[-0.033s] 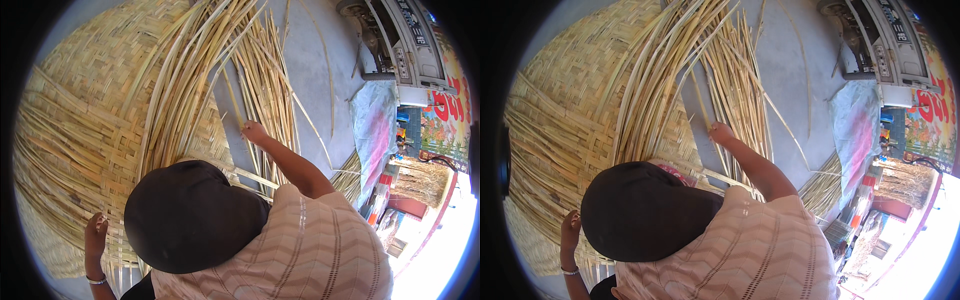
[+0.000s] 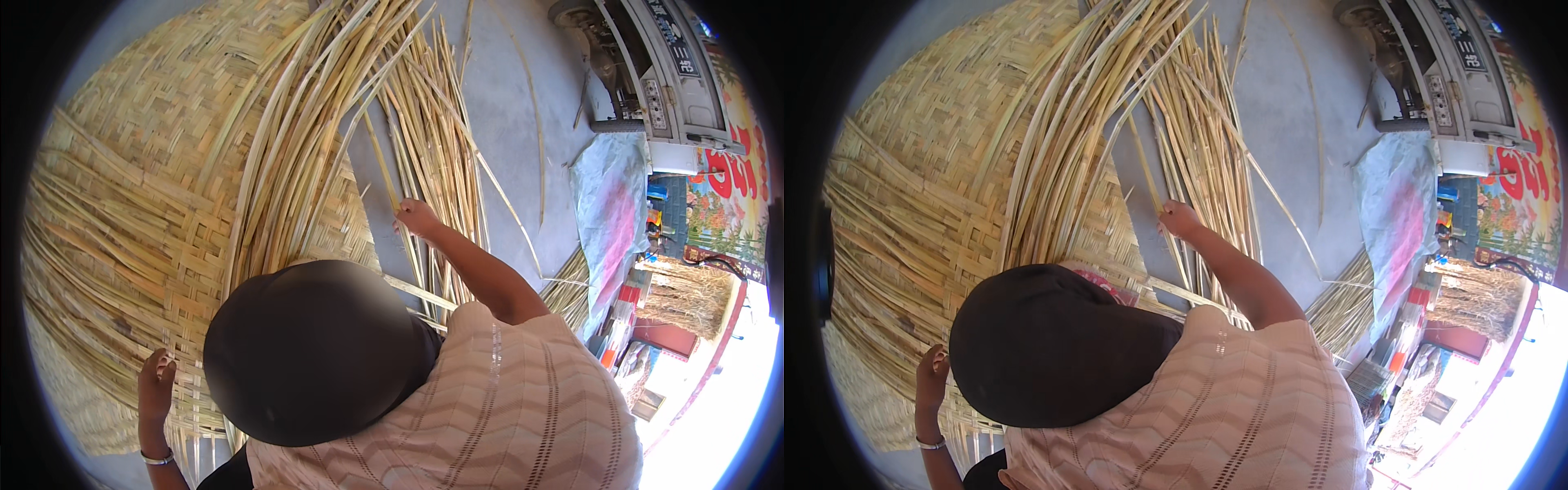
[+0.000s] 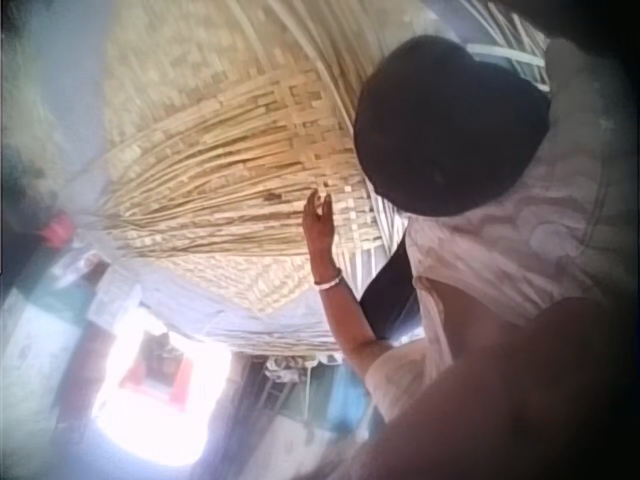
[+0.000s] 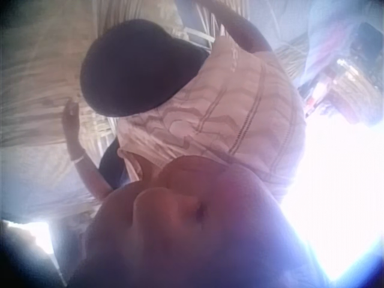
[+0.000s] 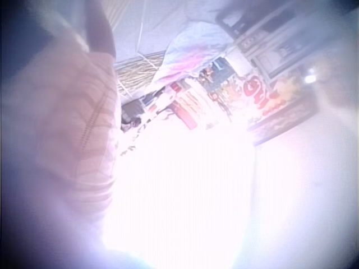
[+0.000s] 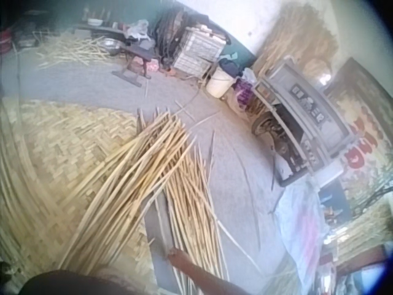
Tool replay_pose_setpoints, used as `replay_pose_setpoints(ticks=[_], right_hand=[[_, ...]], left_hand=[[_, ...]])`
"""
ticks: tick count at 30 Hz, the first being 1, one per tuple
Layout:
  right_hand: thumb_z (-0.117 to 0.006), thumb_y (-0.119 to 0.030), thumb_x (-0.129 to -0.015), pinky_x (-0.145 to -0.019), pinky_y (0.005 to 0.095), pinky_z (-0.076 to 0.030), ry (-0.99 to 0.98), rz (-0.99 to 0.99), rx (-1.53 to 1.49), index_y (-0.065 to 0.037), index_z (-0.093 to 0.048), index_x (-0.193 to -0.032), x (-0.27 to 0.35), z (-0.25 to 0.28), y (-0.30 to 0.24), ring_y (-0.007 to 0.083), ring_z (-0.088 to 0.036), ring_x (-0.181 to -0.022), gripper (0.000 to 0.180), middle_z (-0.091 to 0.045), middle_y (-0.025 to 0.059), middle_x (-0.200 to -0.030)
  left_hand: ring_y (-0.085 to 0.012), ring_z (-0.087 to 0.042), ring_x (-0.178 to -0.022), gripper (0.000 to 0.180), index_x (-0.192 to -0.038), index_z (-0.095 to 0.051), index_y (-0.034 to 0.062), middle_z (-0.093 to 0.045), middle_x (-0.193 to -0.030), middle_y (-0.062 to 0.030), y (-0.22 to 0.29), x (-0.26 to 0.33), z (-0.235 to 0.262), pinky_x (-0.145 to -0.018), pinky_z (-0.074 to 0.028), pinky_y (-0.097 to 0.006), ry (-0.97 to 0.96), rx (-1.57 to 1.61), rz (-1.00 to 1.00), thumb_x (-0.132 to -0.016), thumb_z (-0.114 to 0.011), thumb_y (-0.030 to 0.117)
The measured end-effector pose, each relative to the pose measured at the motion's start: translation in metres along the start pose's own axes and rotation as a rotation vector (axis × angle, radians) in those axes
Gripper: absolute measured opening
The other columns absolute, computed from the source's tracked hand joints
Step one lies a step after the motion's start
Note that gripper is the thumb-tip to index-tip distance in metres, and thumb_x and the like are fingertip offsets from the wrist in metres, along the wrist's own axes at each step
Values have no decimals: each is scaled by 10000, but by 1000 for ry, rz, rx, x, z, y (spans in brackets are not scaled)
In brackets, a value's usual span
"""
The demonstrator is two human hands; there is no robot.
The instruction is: The person sits on the floor and weaves a large mat using dried palm leaves. They interlace the leaves by hand, occasionally using a wooden board to press and align the weave.
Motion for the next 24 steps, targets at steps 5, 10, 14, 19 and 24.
replay_pose_setpoints(ticks=[5,10,14,19,24], right_hand=[[-564,-342,-934,-539,260,-447,-169,-67,-333,-52,-623,-934,39,16,-10,144,-575,-623,296,-579,30,-693],[-505,-378,-972,-541,276,-476,-403,94,-541,-29,-628,-967,67,32,-72,137,-544,-563,370,-568,12,-657],[-470,-314,-985,-611,295,-515,-245,125,-160,-26,-641,-970,51,59,-71,185,-623,-668,336,-619,78,-739],[-453,-370,-970,-796,453,-524,71,218,881,-87,-659,-1039,34,34,-41,311,-657,-952,357,-687,180,-946],[-573,-355,-908,-817,473,-512,540,111,772,-50,-605,-1032,34,74,-33,353,-642,-985,330,-632,192,-1079]], left_hand=[[-219,-601,-922,374,-1224,-551,-42,-627,-1040,-152,-19,-3,-1,-815,-489,-331,-11,73,34,-898,-610,131],[-208,-598,-921,380,-1234,-546,-43,-635,-1022,-149,-24,-10,3,-826,-484,-331,4,32,-13,-908,-604,142],[-201,-596,-938,393,-1253,-537,-43,-637,-1034,-146,-25,-15,1,-850,-477,-329,-17,83,9,-924,-600,162],[-199,-602,-941,394,-1254,-536,-42,-641,-1020,-138,-24,-12,-1,-851,-476,-318,-14,71,6,-926,-602,166],[-205,-607,-956,390,-1242,-544,-40,-641,-1053,-159,-30,-6,-3,-853,-478,-328,-24,93,37,-920,-604,172]])
Point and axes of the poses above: each hand's wrist, its own x-axis away from the middle knuckle, its own z-axis out of the back of the hand, y = z × x, the point moved 10 cm from there along -x, towards the middle knuckle
